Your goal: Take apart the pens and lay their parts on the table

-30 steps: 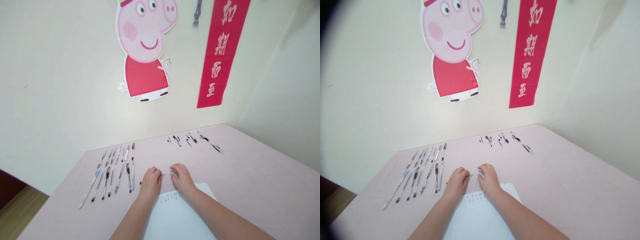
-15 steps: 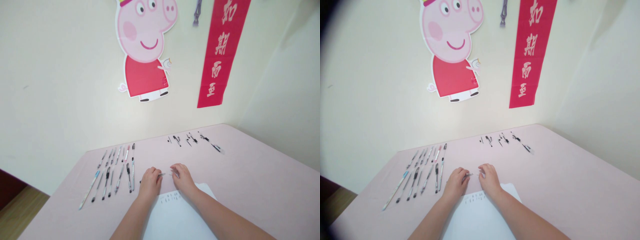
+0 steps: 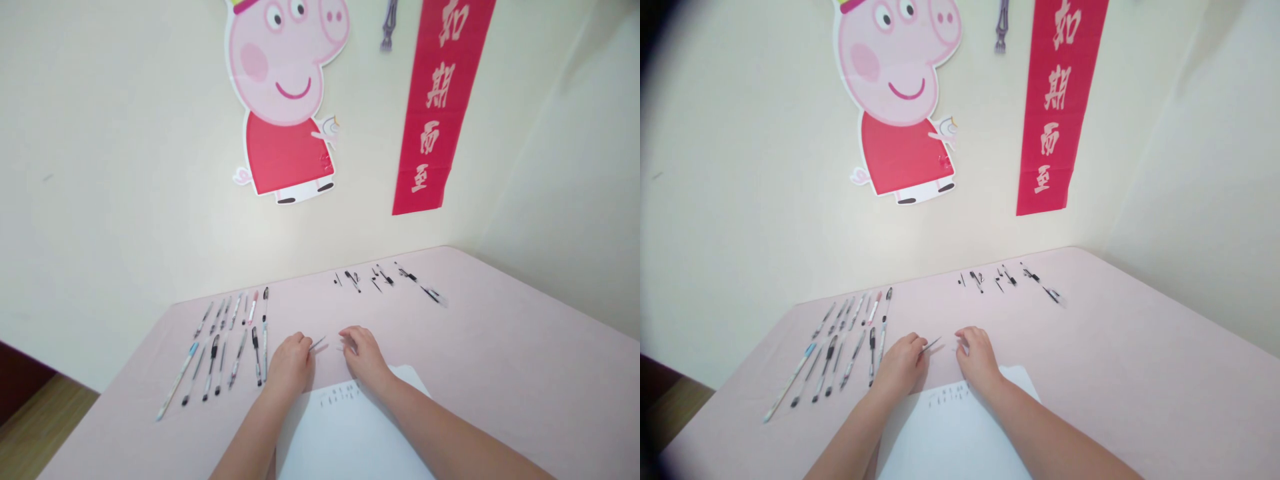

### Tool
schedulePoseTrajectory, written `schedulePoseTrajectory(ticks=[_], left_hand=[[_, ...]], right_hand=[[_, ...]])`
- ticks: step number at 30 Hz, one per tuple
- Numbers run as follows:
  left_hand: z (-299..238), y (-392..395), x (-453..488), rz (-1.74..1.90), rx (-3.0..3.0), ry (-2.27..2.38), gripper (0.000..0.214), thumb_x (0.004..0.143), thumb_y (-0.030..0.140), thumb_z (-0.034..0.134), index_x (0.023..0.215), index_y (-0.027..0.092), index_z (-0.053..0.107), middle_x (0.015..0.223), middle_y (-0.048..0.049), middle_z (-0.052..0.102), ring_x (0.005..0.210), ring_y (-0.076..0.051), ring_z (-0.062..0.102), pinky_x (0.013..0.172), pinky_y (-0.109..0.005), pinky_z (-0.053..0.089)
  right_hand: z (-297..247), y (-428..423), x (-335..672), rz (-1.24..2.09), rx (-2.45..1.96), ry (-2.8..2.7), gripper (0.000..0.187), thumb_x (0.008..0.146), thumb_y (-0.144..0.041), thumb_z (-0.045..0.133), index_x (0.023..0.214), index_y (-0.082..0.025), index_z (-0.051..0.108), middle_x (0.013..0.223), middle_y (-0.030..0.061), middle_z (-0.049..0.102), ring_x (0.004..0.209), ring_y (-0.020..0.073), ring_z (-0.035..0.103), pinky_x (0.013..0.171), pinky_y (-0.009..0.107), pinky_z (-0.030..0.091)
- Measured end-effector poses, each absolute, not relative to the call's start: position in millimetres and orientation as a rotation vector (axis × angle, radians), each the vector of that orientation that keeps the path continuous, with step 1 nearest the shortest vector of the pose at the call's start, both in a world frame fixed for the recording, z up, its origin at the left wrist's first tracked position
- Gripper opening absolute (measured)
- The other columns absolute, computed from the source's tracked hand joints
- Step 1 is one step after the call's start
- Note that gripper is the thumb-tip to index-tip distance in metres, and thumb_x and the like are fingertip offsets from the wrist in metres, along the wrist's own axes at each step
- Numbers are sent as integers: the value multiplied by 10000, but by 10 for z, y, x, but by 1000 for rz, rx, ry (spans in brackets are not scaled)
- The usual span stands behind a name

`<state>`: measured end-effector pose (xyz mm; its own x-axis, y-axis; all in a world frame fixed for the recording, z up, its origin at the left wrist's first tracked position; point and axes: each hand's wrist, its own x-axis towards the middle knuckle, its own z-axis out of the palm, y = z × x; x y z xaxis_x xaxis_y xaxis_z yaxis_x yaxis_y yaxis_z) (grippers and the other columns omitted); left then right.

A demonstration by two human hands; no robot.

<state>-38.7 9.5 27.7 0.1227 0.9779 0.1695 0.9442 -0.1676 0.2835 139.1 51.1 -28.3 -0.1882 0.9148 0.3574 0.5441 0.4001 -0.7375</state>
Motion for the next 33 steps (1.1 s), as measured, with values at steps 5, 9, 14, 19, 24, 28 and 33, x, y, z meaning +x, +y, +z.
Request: schedulePoseTrajectory(ticks=[5, 9, 14, 19, 24, 28, 33], left_hand=[[249, 170, -399, 1070, 1741, 1697, 204, 727, 207, 505, 895, 160, 611, 752, -15, 576, 603, -115, 506, 613, -258, 411], [170, 203, -373, 1307, 1069, 1287, 265, 707, 319, 602, 898, 136, 602, 668, 16, 553, 554, -76, 505, 553, -207, 423], [129, 188, -316, 1344, 654, 1020, 103, 742, 197, 615, 827, 145, 588, 633, 29, 522, 554, -46, 519, 539, -146, 451], [134, 189, -278, 1395, 542, 898, 59, 767, 135, 599, 822, 139, 576, 684, 26, 544, 550, -24, 525, 531, -108, 462], [108, 188, -268, 1431, 527, 873, 69, 750, 138, 625, 789, 132, 567, 793, -23, 619, 548, -33, 534, 525, -126, 479], [114, 165, -272, 1383, 568, 835, 140, 736, 135, 640, 867, 136, 591, 780, -15, 625, 563, -45, 545, 550, -145, 486], [129, 141, -256, 1321, 596, 832, 203, 713, 172, 672, 901, 122, 614, 838, -44, 647, 625, -61, 574, 590, -160, 480]], right_hand=[[-207, 483, 1399, 584, -1179, -1824, 296, 670, -61, 460, 894, -190, 603, 922, 70, 610, 929, 217, 514, 854, 363, 381], [-79, 421, 1391, 648, -1051, -1801, 189, 783, -164, 448, 895, -188, 598, 882, 60, 593, 854, 188, 527, 792, 315, 397], [6, 318, 1328, 1048, -963, -1834, 341, 875, -365, 359, 709, -169, 584, 621, 4, 541, 591, 126, 502, 575, 230, 383], [-36, 297, 1287, 1175, -955, -1863, 479, 853, -504, 344, 585, -159, 540, 496, -33, 430, 478, 93, 410, 484, 205, 313], [-68, 326, 1302, 1207, -987, -1832, 508, 827, -565, 346, 593, -156, 537, 473, -43, 388, 453, 87, 370, 454, 200, 289], [-59, 333, 1312, 1264, -1011, -1783, 491, 812, -578, 367, 608, -161, 528, 474, -47, 384, 437, 83, 353, 434, 198, 284], [-58, 353, 1317, 1329, -1026, -1710, 482, 789, -602, 390, 620, -167, 512, 466, -50, 381, 419, 86, 352, 413, 201, 282]])
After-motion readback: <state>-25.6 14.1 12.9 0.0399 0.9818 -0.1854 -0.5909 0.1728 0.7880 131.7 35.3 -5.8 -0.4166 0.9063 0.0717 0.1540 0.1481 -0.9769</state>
